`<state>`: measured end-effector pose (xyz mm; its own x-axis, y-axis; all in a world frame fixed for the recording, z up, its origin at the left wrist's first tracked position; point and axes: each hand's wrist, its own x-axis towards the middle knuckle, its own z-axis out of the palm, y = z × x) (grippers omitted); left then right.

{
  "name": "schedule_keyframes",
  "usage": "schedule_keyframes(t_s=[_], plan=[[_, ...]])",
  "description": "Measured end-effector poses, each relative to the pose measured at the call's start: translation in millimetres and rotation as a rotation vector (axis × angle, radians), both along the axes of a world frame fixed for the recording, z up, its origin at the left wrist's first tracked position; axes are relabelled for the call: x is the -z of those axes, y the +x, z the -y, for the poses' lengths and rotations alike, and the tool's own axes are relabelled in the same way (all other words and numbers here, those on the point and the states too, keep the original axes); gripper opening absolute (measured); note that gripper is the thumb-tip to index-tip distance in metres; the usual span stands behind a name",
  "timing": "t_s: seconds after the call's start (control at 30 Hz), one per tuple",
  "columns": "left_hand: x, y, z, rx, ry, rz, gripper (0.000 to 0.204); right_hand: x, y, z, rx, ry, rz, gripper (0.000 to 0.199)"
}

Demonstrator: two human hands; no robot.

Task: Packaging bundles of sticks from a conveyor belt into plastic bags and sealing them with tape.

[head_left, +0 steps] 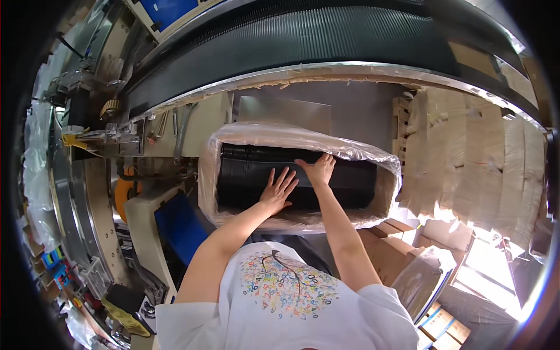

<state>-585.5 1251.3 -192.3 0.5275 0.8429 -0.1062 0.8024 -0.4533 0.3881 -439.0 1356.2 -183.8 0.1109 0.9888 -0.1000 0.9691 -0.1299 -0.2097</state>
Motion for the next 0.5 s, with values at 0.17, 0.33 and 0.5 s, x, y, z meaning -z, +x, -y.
schedule_keyframes(t_s=[0.17,0.33,0.5], plan=[[3.1,-8.7,-4.8,0.024,-0.034,-0.024,0.083,-11.3,-25.9,-6.1,0.12,-0.102,0.147,0.112],[-3.1,-13.7,-11.5,-0.027,-0.101,-0.024,0.085,-17.1,-35.9,-12.3,0.163,-0.231,0.085,0.095],[-2.1,-14.9,-11.9,-0.004,-0.104,-0.003,0.086,-2.3,-53.0,-11.1,0.167,-0.158,0.154,0.083]])
